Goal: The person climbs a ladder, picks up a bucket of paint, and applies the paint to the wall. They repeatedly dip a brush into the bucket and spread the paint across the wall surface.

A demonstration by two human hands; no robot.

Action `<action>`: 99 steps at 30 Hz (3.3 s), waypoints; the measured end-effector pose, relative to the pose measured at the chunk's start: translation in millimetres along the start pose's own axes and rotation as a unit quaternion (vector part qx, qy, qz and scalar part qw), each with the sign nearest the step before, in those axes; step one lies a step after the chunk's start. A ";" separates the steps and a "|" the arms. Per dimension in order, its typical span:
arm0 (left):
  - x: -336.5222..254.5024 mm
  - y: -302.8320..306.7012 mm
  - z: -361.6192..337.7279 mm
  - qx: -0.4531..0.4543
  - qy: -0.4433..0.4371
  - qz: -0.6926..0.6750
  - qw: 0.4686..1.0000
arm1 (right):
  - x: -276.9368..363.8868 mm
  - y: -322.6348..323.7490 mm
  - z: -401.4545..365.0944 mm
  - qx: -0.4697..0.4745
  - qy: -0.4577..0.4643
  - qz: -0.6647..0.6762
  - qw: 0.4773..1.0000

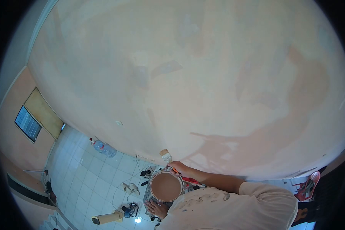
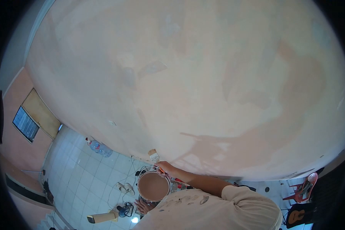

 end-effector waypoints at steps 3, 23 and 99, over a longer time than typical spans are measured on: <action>-0.1 -2.3 -1.4 0.027 0.029 -0.029 0.999 | -0.5 0.3 0.8 0.003 0.004 -0.012 1.000; 5.6 -6.8 1.4 -0.018 0.002 -0.078 0.997 | 2.8 -1.4 2.4 0.014 0.007 -0.046 0.999; -55.2 65.2 93.4 0.076 0.176 -0.599 0.777 | 40.1 -47.9 -54.7 0.076 0.045 -0.326 0.941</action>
Point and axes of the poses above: each hand's wrist, its own z-axis towards the middle knuckle, its own y-axis out of the back of the hand, x = y × z, the point moved 9 cm from there along z, towards the middle knuckle, and after that the axes turned 9 degrees about z, right-handed, at the moved point
